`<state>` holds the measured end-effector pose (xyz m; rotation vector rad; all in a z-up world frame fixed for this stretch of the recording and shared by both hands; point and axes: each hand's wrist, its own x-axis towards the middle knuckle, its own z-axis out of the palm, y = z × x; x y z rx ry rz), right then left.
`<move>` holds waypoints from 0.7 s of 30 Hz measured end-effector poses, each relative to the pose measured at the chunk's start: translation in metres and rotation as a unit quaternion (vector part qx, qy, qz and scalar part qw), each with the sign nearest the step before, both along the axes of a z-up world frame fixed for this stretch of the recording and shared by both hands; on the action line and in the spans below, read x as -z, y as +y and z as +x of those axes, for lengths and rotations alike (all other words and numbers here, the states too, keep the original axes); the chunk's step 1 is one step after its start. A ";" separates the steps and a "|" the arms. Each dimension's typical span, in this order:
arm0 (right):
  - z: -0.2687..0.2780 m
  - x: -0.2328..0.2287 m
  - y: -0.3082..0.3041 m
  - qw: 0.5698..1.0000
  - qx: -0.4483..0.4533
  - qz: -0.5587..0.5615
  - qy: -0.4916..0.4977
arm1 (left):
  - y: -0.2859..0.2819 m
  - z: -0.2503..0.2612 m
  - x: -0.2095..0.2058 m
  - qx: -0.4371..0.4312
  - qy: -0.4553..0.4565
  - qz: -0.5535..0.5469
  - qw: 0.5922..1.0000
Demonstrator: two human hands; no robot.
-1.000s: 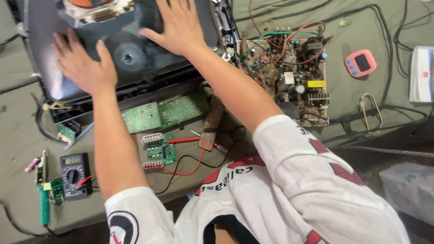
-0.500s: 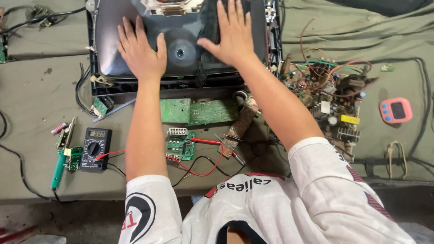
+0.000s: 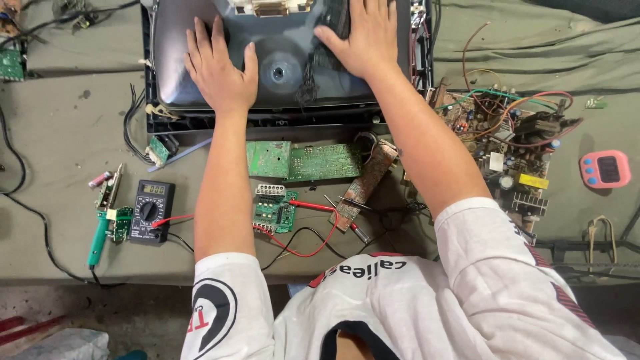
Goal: Testing electronic components on a circuit board using a multimeter and then wiping a CRT monitor.
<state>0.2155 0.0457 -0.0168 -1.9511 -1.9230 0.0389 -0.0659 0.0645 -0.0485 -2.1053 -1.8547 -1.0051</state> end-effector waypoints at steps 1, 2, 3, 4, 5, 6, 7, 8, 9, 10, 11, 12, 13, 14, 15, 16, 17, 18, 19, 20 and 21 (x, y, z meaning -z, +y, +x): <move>-0.001 -0.001 -0.007 1.000 0.003 0.003 0.000 | 0.001 -0.001 -0.002 0.003 0.000 0.003 1.000; 0.000 0.000 -0.016 1.000 0.013 -0.028 -0.003 | 0.000 0.000 -0.003 0.004 -0.004 0.001 1.000; 0.000 0.001 -0.026 0.998 0.023 -0.060 -0.005 | -0.001 0.001 -0.003 0.005 -0.007 -0.001 1.000; -0.001 -0.001 -0.033 0.998 0.028 -0.059 -0.005 | -0.002 0.001 -0.004 0.010 -0.008 -0.001 1.000; -0.002 -0.003 -0.041 0.996 0.034 -0.081 -0.007 | -0.002 0.002 -0.004 0.004 -0.005 -0.017 1.000; -0.003 -0.006 -0.047 0.994 0.041 -0.102 -0.008 | -0.002 0.002 -0.006 -0.003 -0.003 -0.032 0.999; -0.002 -0.002 -0.052 0.994 0.045 -0.099 -0.008 | -0.002 0.003 -0.004 0.002 -0.004 -0.030 1.000; -0.002 0.002 -0.057 0.994 0.046 -0.093 -0.016 | -0.001 0.002 -0.003 -0.001 -0.003 -0.025 1.000; -0.003 0.006 -0.061 0.995 0.047 -0.087 -0.023 | -0.001 0.002 -0.002 -0.003 -0.003 -0.021 1.000; -0.003 0.009 -0.064 0.995 0.048 -0.085 -0.024 | -0.001 0.002 -0.003 -0.002 -0.003 -0.018 1.000; -0.003 0.012 -0.066 0.996 0.048 -0.072 -0.026 | -0.002 0.002 -0.003 -0.001 -0.003 -0.022 1.000; -0.003 0.017 -0.068 0.997 0.047 -0.059 -0.029 | -0.003 0.002 -0.003 0.000 -0.003 -0.027 1.000; -0.001 0.016 -0.064 0.997 0.047 -0.057 -0.030 | -0.001 0.003 -0.004 0.000 -0.003 -0.025 1.000; -0.001 0.017 -0.063 0.997 0.044 -0.056 -0.026 | -0.001 0.002 -0.003 -0.001 -0.001 -0.027 1.000; -0.001 0.019 -0.061 0.997 0.040 -0.056 -0.023 | -0.001 0.002 -0.002 -0.003 0.001 -0.029 1.000; 0.001 0.019 -0.056 0.997 0.039 -0.057 -0.023 | -0.003 0.003 -0.002 -0.003 0.001 -0.029 1.000; 0.003 0.019 -0.052 0.998 0.029 -0.058 -0.024 | -0.004 0.003 -0.003 -0.002 0.001 -0.033 0.999; 0.005 0.019 -0.045 0.998 0.018 -0.058 -0.025 | -0.004 0.003 -0.005 -0.001 0.002 -0.036 0.999; 0.006 0.013 -0.039 0.998 0.016 -0.057 -0.025 | -0.003 0.003 -0.004 -0.003 0.003 -0.035 0.999; 0.005 0.008 -0.033 0.998 0.012 -0.066 -0.018 | -0.003 0.003 -0.002 -0.003 0.003 -0.032 0.999; 0.005 0.003 -0.027 0.997 0.008 -0.076 -0.010 | -0.002 0.002 -0.001 -0.004 0.004 -0.030 1.000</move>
